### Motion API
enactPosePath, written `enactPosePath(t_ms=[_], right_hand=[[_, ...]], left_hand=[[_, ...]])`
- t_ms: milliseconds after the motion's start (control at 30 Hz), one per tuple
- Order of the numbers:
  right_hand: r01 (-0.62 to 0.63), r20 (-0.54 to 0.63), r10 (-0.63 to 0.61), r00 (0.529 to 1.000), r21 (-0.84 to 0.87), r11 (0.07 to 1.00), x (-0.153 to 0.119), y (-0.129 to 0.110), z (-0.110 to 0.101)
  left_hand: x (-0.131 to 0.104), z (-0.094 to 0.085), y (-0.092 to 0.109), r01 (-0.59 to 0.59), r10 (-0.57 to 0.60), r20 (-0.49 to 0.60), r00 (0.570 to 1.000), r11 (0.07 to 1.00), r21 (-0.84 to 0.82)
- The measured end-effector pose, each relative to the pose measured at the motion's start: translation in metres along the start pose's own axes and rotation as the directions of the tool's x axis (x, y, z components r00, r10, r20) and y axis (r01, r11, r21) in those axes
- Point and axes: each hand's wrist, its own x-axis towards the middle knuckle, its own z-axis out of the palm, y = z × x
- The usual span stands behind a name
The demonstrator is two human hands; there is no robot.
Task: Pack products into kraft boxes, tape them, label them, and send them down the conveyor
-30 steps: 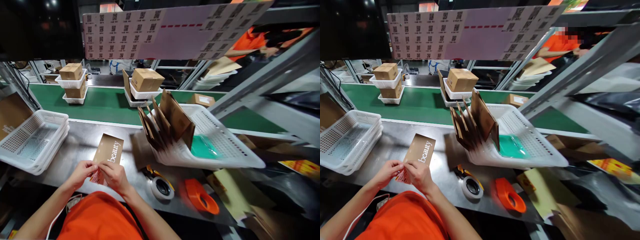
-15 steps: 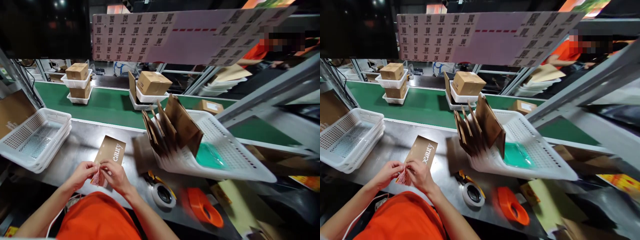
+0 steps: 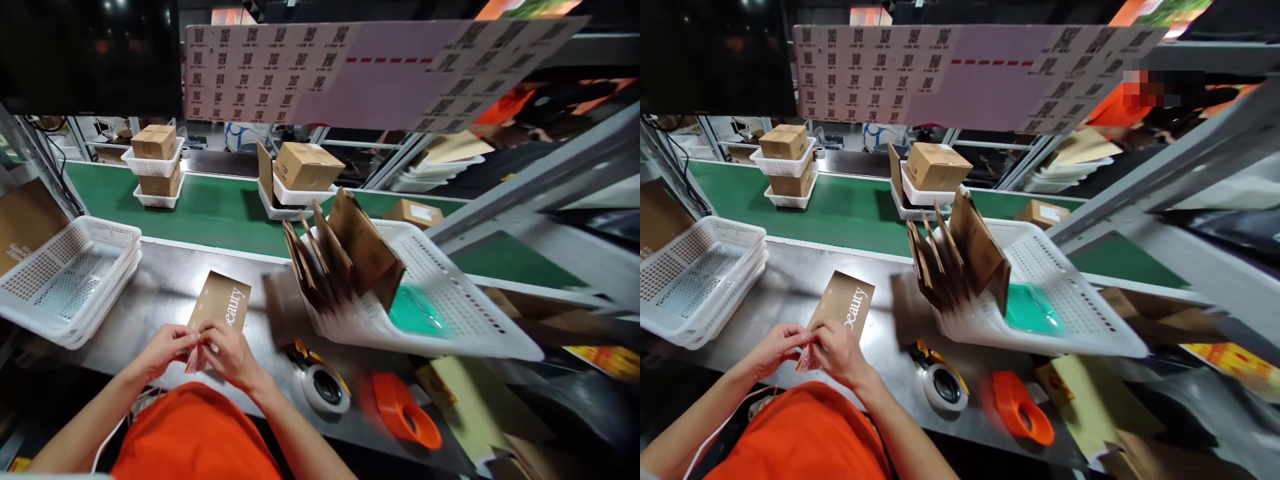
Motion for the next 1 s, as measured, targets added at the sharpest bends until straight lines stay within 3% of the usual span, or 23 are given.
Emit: enactPosePath(t_ms=[100, 267, 333, 400, 467, 500, 567, 633, 700, 767, 833, 933, 1000], right_hand=[[0.037, 0.04, -0.035, 0.999, -0.037, 0.999, -0.002, 0.003, 0.0], [0.146, 0.087, -0.137, 0.987, -0.11, 0.983, -0.005, 0.0, -0.002], [0.175, 0.062, -0.17, 0.984, -0.096, 0.98, -0.009, -0.009, -0.003], [0.176, -0.013, -0.175, 0.984, 0.001, 0.984, -0.016, -0.019, -0.006], [0.084, -0.18, -0.06, 0.982, 0.129, 0.988, -0.024, -0.023, -0.01], [-0.005, -0.283, 0.055, 0.958, 0.173, 0.985, -0.026, -0.02, -0.011], [-0.248, -0.45, 0.323, 0.833, 0.218, 0.944, -0.026, -0.001, -0.012], [-0.502, -0.471, 0.534, 0.702, 0.204, 0.841, -0.017, 0.034, -0.009], [-0.666, -0.397, 0.659, 0.639, 0.143, 0.732, -0.004, 0.077, -0.002], [-0.733, -0.334, 0.71, 0.619, 0.077, 0.676, 0.007, 0.114, 0.01], [-0.749, -0.309, 0.719, 0.622, 0.032, 0.662, 0.011, 0.136, 0.025], [-0.756, -0.287, 0.71, 0.644, -0.09, 0.649, 0.005, 0.14, 0.047], [-0.706, -0.235, 0.668, 0.706, -0.302, 0.64, -0.002, 0.134, 0.057]], left_hand=[[0.003, -0.005, -0.001, 0.022, -0.024, 0.048, 0.999, 0.999, 0.039], [0.008, -0.003, -0.01, 0.062, -0.065, 0.017, 0.998, 0.989, 0.137], [0.014, -0.008, -0.017, 0.046, -0.043, -0.028, 0.999, 0.989, 0.141], [0.022, -0.023, -0.027, 0.036, -0.002, -0.142, 0.99, 0.971, 0.237], [0.029, -0.049, -0.036, 0.092, 0.041, -0.285, 0.958, 0.894, 0.438], [0.032, -0.065, -0.041, 0.143, 0.057, -0.344, 0.937, 0.837, 0.529], [0.031, -0.097, -0.05, 0.242, 0.071, -0.422, 0.904, 0.73, 0.64], [0.025, -0.125, -0.06, 0.312, 0.056, -0.462, 0.885, 0.664, 0.679], [0.017, -0.143, -0.07, 0.363, 0.036, -0.476, 0.879, 0.598, 0.715], [0.01, -0.151, -0.08, 0.387, 0.005, -0.465, 0.885, 0.547, 0.742], [0.007, -0.154, -0.09, 0.394, -0.033, -0.442, 0.896, 0.515, 0.761], [0.006, -0.154, -0.104, 0.391, -0.068, -0.416, 0.907, 0.501, 0.772], [0.006, -0.156, -0.113, 0.379, -0.072, -0.403, 0.912, 0.522, 0.765]])
